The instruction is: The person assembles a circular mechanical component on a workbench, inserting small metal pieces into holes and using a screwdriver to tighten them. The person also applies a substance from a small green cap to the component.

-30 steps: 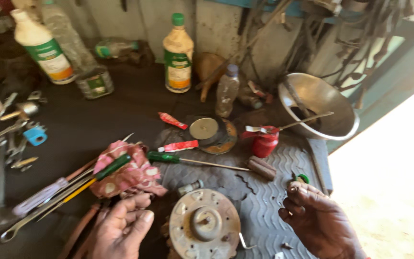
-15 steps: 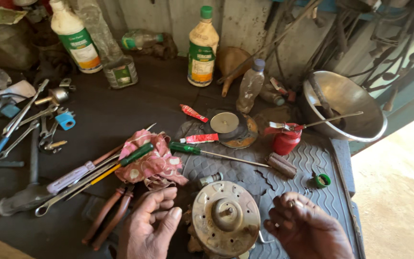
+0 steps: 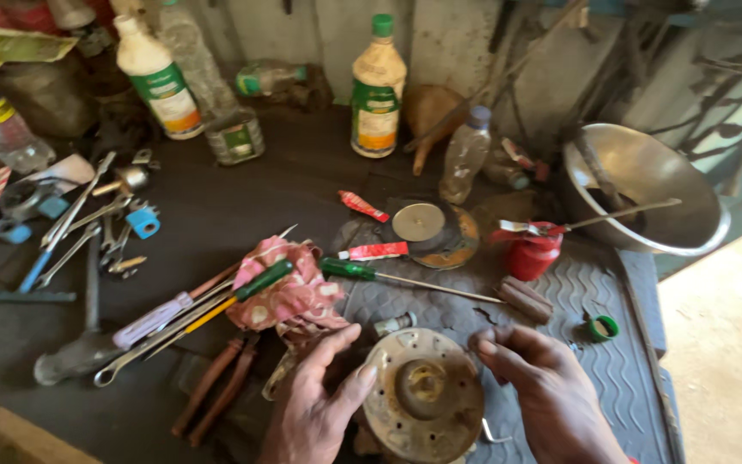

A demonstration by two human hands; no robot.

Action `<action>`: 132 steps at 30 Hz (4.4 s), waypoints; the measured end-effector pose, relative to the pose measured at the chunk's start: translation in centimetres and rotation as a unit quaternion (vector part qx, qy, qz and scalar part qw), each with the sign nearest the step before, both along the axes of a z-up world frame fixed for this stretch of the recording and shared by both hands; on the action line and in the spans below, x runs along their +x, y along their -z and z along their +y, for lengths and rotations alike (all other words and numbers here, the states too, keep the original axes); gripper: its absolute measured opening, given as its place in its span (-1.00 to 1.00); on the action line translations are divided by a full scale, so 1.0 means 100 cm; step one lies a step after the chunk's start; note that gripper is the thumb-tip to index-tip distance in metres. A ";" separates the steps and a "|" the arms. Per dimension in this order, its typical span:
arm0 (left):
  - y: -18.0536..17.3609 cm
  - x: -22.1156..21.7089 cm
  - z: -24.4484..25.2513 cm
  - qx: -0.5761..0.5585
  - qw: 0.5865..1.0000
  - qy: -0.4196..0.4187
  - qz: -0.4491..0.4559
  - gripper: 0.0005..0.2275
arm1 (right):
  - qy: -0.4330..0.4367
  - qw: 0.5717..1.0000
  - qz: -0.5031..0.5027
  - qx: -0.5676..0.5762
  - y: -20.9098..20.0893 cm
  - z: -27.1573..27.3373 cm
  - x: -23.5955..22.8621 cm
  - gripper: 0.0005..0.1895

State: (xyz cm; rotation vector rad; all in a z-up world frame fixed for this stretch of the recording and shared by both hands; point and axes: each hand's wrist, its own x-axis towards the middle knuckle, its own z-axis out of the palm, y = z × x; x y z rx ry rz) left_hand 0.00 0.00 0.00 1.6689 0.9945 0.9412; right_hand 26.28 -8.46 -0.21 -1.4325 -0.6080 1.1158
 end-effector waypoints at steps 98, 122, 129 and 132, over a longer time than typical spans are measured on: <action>-0.027 0.032 0.007 -0.142 0.989 0.036 -0.031 -0.51 | -0.273 0.732 -0.624 -0.031 -0.096 0.023 -0.040 -0.70; -0.080 0.042 -0.004 -0.019 0.992 0.021 0.125 -0.36 | -0.077 0.716 -0.676 -0.159 -0.001 -0.056 -0.044 -0.80; -0.087 0.051 0.004 0.029 0.982 0.110 0.153 -0.35 | 0.100 0.988 -0.110 -0.052 -0.004 -0.082 -0.014 -0.58; -0.090 0.059 0.000 0.025 0.973 0.123 0.195 -0.35 | 0.131 0.985 -0.110 -0.023 -0.003 -0.095 -0.019 -0.75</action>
